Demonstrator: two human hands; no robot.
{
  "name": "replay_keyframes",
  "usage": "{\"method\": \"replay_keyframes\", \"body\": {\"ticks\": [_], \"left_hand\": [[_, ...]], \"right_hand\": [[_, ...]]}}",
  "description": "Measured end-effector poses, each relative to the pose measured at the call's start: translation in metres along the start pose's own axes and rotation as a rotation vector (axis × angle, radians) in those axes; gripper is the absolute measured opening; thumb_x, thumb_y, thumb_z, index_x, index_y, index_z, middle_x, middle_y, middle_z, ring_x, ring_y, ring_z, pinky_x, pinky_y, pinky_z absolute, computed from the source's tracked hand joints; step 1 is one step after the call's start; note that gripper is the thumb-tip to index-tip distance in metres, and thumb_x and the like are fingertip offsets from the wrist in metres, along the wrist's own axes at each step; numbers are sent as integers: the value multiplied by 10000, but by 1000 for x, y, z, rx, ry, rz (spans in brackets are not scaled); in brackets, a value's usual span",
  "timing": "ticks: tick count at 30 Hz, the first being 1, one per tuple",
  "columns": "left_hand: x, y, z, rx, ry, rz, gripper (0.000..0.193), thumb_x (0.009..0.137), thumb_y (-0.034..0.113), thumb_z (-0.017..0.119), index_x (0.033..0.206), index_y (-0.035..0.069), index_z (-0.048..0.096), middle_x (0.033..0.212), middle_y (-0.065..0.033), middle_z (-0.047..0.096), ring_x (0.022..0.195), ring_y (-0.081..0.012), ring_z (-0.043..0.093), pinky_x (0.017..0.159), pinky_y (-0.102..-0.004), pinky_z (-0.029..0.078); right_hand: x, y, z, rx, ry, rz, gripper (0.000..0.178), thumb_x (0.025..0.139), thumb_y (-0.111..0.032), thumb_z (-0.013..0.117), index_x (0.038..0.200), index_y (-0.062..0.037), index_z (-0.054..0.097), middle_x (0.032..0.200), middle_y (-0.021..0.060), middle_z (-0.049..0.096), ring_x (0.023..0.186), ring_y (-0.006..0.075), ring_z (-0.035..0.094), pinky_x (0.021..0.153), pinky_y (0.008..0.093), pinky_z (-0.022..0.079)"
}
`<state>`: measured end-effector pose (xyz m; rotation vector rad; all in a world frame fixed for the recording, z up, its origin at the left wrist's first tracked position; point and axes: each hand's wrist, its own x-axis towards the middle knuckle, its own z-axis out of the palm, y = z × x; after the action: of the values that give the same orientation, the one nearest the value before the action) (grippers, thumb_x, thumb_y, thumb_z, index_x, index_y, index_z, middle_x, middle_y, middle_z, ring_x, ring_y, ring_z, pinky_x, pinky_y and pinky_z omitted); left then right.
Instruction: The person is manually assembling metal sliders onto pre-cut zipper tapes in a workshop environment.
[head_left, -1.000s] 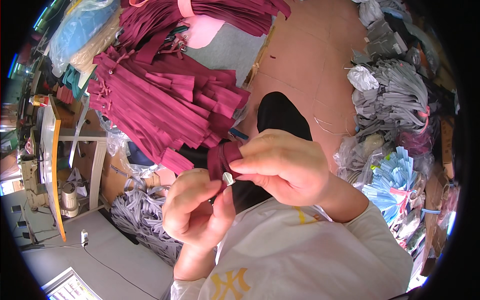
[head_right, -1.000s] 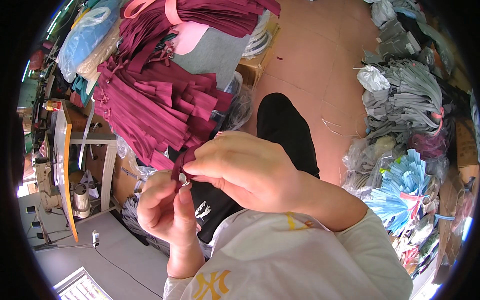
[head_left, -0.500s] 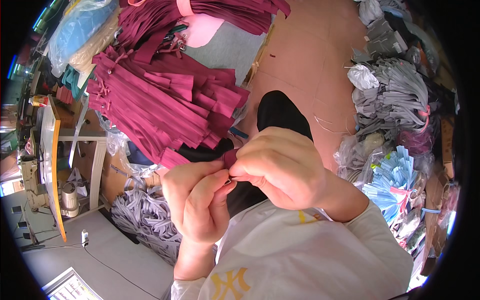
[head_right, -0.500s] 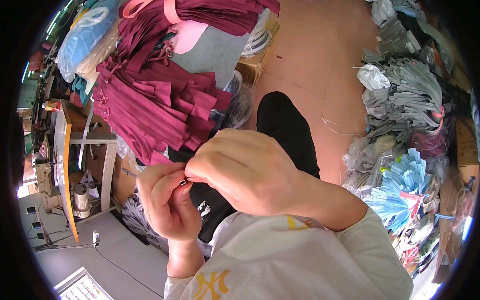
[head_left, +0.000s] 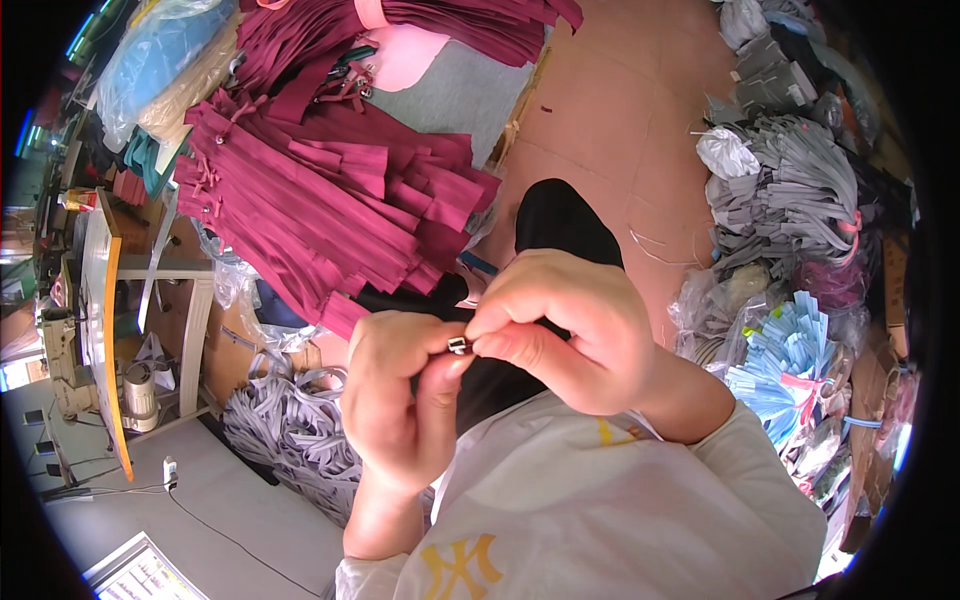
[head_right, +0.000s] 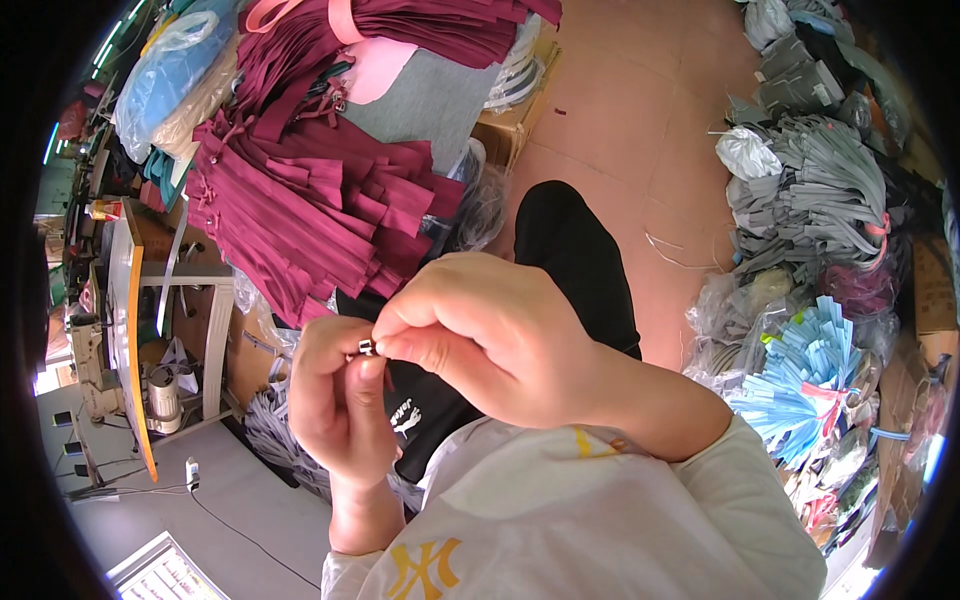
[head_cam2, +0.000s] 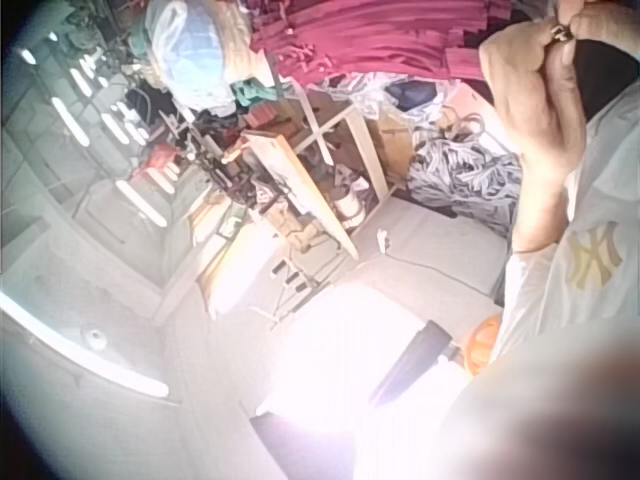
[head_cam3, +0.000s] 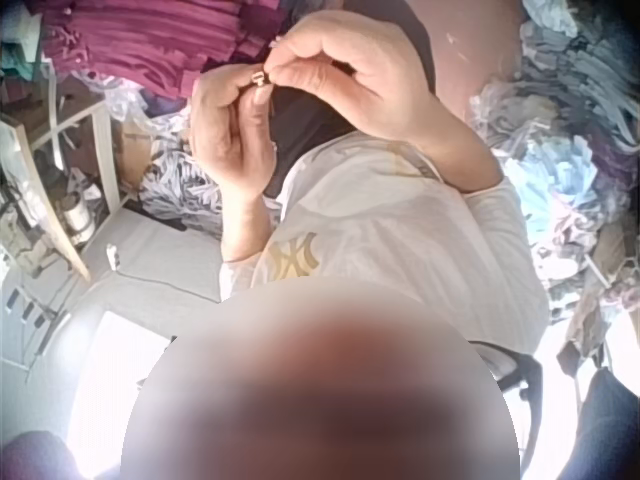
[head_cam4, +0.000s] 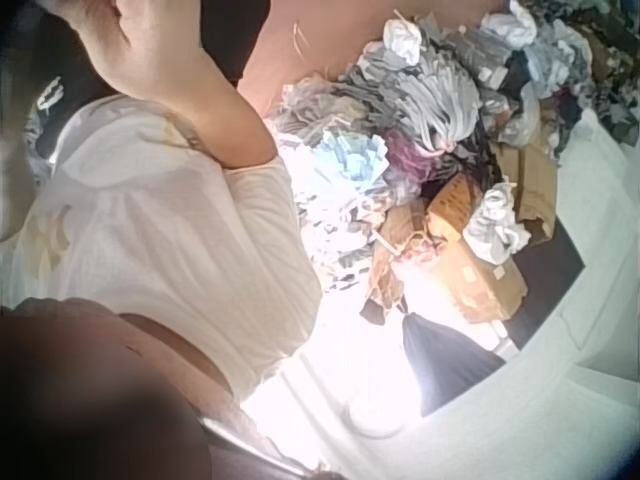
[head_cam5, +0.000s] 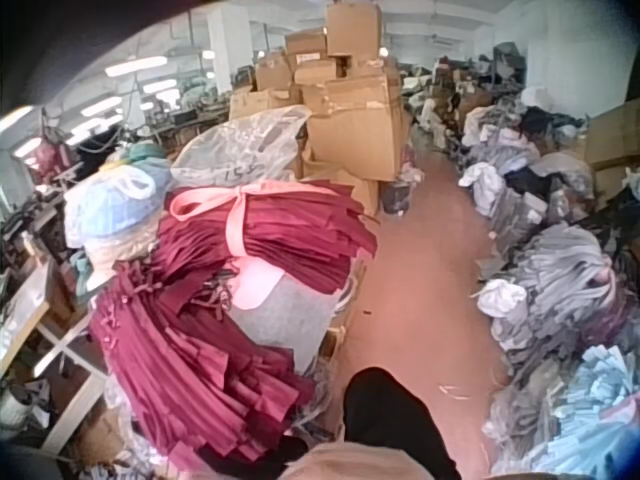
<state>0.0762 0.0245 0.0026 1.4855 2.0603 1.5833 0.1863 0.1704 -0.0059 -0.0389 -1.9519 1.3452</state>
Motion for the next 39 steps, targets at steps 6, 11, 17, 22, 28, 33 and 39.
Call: {"method": "replay_keyframes", "body": {"ticks": [6, 11, 17, 22, 28, 33, 39], "left_hand": [[-9, 3, 3, -579, 166, -242, 200, 960, 33, 589, 1124, -82, 587, 1057, -115, 636, 863, -118, 591, 827, -225, 445], [-5, 5, -1, -691, 165, -378, 183, 946, 43, 601, 1098, -57, 589, 1005, -114, 649, 832, -115, 586, 771, -211, 437], [-3, 8, 0, -727, 184, -384, 147, 934, 26, 609, 1065, -40, 593, 992, -116, 641, 804, -106, 565, 724, -196, 413], [-2, 5, -1, -741, 178, -287, 144, 910, -85, 620, 1045, -52, 581, 1031, -141, 640, 773, -87, 575, 703, -203, 474], [-4, 7, 4, -581, 198, -222, 153, 911, -87, 613, 1052, -50, 569, 1022, -133, 635, 815, -99, 592, 737, -209, 484], [-3, 5, 3, -730, 169, -352, 236, 916, -76, 608, 1148, -61, 571, 1034, -115, 635, 871, -94, 586, 789, -207, 468], [-1, -1, 3, -854, 161, -373, 252, 909, -71, 626, 1161, -61, 618, 1051, -107, 633, 917, -107, 578, 838, -217, 447]], "right_hand": [[11, 0, -2, -44, 3, -43, 110, 839, -41, 712, 937, -42, 663, 859, 82, 618, 739, 213, 618, 640, 320, 481], [9, 2, -3, 144, -91, 64, 236, 814, -1, 728, 1044, -22, 681, 873, 81, 643, 747, 211, 619, 649, 312, 490], [10, 3, 1, 66, -65, -83, 255, 804, -3, 746, 1054, -12, 698, 873, 87, 661, 735, 213, 619, 639, 300, 492], [9, 3, 1, 39, -53, -84, 232, 802, 10, 743, 1028, -15, 696, 882, 97, 667, 730, 208, 620, 635, 301, 494], [7, 3, 3, -29, -29, -97, 186, 817, 33, 708, 985, -21, 648, 888, 86, 653, 782, 245, 635, 647, 317, 512], [6, -1, 2, 57, -54, 93, 142, 860, 49, 684, 997, 15, 671, 866, 106, 649, 748, 194, 628, 647, 275, 486], [2, -7, 7, 439, -13, 381, 245, 902, 12, 650, 1144, 2, 617, 945, 74, 650, 830, 127, 645, 709, 252, 537]]}}
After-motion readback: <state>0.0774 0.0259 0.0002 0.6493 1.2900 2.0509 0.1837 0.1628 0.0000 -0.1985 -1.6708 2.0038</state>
